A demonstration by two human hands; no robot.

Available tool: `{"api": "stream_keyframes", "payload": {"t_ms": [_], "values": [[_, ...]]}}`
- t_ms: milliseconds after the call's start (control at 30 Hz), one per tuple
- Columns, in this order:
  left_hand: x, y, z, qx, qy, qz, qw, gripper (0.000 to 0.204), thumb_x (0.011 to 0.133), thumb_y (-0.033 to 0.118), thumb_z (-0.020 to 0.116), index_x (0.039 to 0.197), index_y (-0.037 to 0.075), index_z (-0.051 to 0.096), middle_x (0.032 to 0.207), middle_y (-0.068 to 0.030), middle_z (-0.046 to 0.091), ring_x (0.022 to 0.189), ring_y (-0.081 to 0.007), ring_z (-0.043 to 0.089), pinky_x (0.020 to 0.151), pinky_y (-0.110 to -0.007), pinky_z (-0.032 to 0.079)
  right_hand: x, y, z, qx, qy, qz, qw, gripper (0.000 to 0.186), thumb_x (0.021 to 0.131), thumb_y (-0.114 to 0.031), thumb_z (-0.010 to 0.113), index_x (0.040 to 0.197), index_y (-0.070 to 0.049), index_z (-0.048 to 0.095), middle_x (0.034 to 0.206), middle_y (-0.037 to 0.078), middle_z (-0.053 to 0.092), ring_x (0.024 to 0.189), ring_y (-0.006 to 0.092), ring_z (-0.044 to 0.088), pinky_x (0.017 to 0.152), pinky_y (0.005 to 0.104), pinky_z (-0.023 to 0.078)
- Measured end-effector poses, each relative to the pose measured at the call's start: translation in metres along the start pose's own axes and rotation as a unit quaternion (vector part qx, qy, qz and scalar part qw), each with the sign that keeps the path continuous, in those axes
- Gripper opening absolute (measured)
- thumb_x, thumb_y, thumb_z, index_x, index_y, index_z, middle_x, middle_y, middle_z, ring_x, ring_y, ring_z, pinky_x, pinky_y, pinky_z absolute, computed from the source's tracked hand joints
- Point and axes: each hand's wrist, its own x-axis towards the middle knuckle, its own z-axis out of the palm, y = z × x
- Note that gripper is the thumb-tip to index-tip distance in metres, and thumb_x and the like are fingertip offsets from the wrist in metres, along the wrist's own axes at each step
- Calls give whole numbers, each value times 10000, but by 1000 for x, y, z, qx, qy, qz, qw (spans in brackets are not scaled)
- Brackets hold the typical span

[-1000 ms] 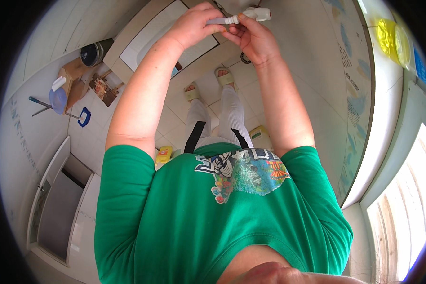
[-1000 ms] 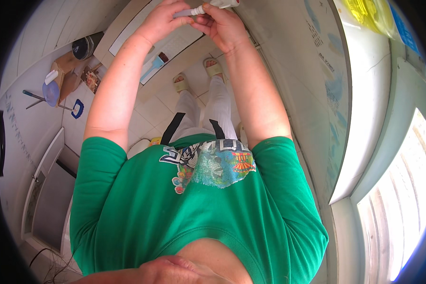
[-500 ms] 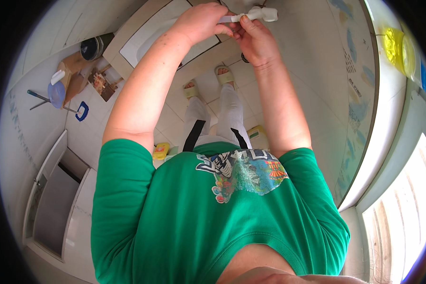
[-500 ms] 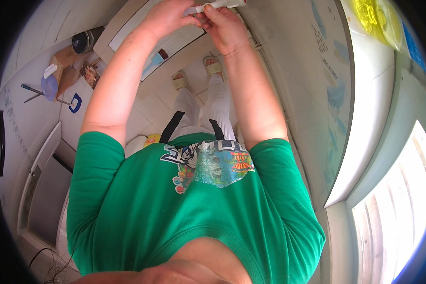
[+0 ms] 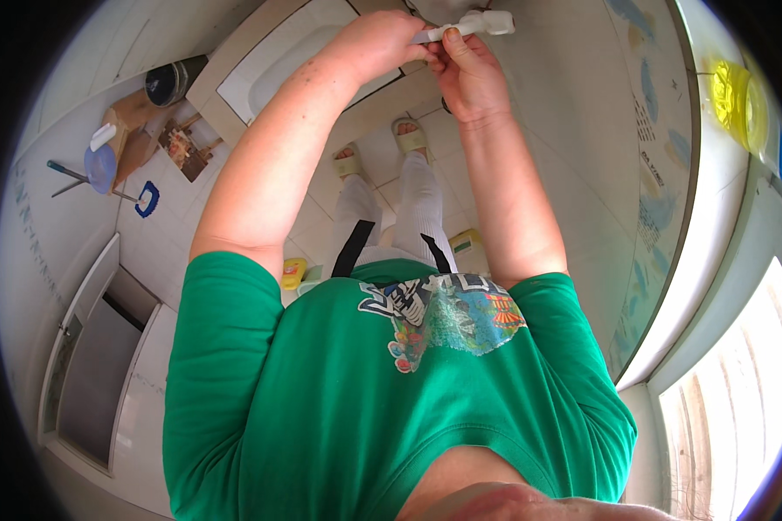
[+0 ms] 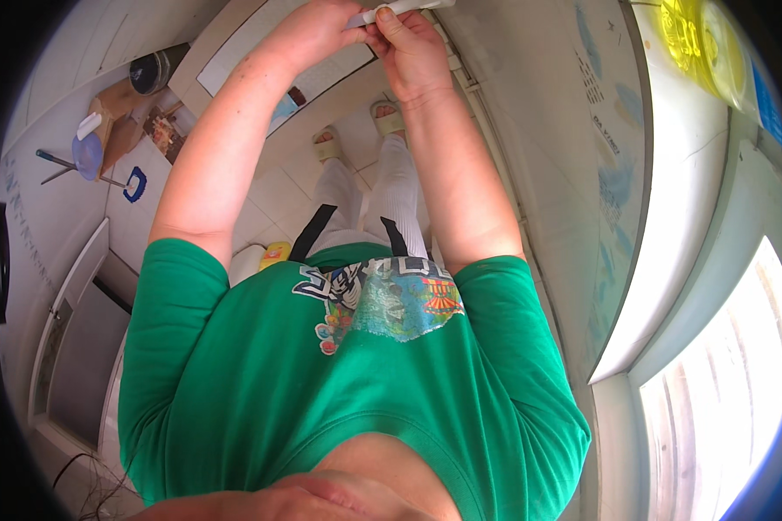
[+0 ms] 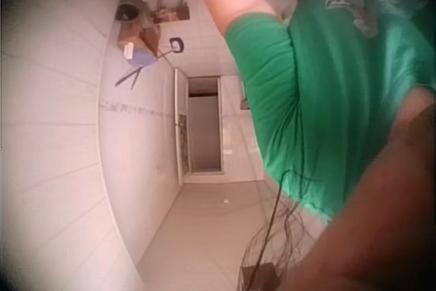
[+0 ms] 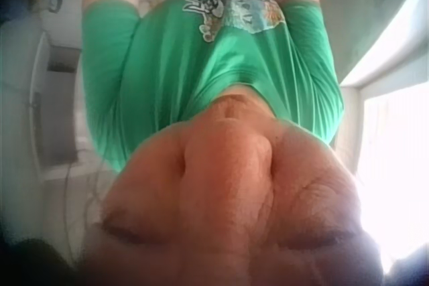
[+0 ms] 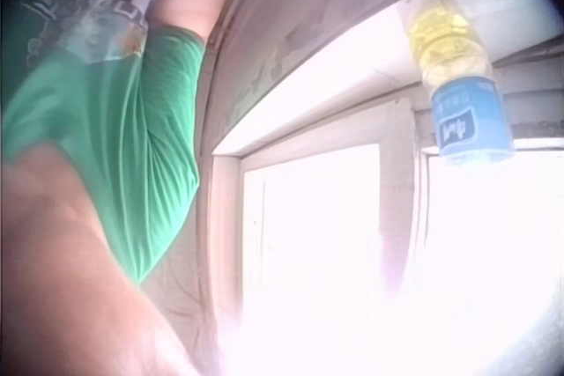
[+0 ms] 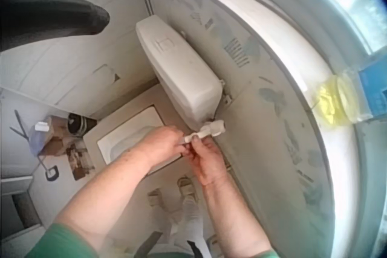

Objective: The person works on a toilet in a small bathroom, handling a flexible white hose and connecting it to the toilet tank. They repeatedly adjust and reattach the hose, then lift and reposition the tank lid.

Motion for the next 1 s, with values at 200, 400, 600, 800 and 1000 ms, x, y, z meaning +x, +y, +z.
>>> {"api": "stream_keyframes", "payload": {"t_ms": [200,400,600,800,1000], "values": [[-5,7,0,-9,-29,-50,998,252,829,318,610,962,113,672,874,-107,669,837,-289,635,725,-403,495,-4,5,4,0,5,-11,1000,111,927,-150,577,889,-47,594,836,47,609,760,144,522,670,276,406],[-11,11,0,-70,-19,-58,996,229,845,290,582,956,109,669,889,-107,676,833,-288,636,724,-398,493,-5,8,6,5,18,-19,1000,99,928,-142,568,908,-47,587,846,47,617,758,138,535,669,270,401],[-15,10,1,-64,-29,-73,995,214,852,264,558,953,109,666,893,-99,680,833,-280,635,724,-397,492,-3,13,6,-12,13,-14,1000,87,923,-143,574,921,-58,594,863,39,630,764,127,543,678,270,398],[-14,3,5,-74,-29,-108,991,258,846,339,591,934,110,674,864,-96,678,811,-275,638,716,-388,490,1,18,5,2,-11,-17,1000,90,922,-150,572,937,-65,598,878,39,633,795,136,548,706,281,399],[-13,-5,2,-85,-60,-101,989,301,846,386,609,948,111,678,866,-100,676,786,-275,639,703,-388,489,-6,20,4,5,-33,-15,999,133,913,-183,592,957,-57,601,931,39,632,834,150,554,723,288,400]]}}
